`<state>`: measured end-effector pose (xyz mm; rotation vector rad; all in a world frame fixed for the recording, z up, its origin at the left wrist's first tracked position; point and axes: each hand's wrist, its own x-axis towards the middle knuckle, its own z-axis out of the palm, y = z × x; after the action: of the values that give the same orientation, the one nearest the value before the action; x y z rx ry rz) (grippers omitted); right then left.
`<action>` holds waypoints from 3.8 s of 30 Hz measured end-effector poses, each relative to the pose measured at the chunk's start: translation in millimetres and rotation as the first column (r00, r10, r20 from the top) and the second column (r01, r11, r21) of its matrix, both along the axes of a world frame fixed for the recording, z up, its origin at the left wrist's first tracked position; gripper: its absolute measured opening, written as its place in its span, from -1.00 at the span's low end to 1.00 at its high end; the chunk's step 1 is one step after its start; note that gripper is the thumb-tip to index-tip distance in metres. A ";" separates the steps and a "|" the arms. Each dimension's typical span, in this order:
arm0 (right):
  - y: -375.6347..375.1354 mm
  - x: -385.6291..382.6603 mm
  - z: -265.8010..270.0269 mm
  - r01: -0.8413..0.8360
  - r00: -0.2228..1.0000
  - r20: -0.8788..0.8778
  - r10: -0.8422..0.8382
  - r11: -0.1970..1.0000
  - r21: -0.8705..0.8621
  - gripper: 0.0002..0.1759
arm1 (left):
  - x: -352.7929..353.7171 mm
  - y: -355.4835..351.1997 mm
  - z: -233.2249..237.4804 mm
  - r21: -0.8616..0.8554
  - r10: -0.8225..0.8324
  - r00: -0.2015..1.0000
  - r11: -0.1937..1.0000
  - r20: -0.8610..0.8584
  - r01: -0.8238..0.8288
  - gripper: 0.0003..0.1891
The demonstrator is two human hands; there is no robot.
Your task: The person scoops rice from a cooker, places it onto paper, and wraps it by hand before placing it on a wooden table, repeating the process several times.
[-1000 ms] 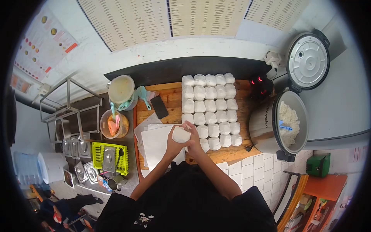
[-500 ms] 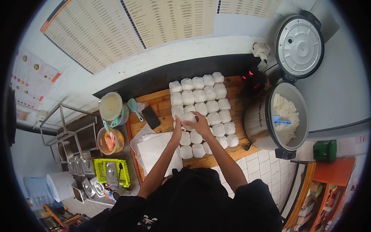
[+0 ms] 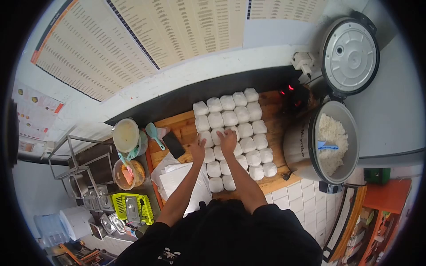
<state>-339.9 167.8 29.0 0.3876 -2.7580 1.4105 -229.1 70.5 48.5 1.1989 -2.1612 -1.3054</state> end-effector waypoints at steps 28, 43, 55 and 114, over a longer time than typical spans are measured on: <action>426.6 -231.0 213.0 -0.494 0.869 0.483 0.106 0.257 0.831 -0.60 | 244.4 31.1 22.6 0.272 0.030 0.999 0.962 -0.026 -0.022 -0.71; 366.6 -81.3 354.6 -0.229 0.908 0.395 0.142 0.956 0.182 -0.72 | 329.9 45.1 -11.3 -0.335 -0.060 0.937 0.924 0.344 0.182 -0.56; 119.1 172.4 78.7 -0.127 -0.124 0.915 0.385 0.908 -0.400 -0.60 | 347.7 66.2 -9.6 -0.136 -0.176 0.728 0.928 0.663 0.348 0.41; 439.8 -166.0 258.1 -0.566 0.821 0.499 0.278 0.520 0.640 -0.63 | 304.7 133.6 -81.3 -0.256 0.243 0.369 0.967 0.897 -0.016 0.50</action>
<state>-505.9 607.6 287.1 0.9941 -3.6261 0.1413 75.7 204.0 -32.8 2.3383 -2.6635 -0.1857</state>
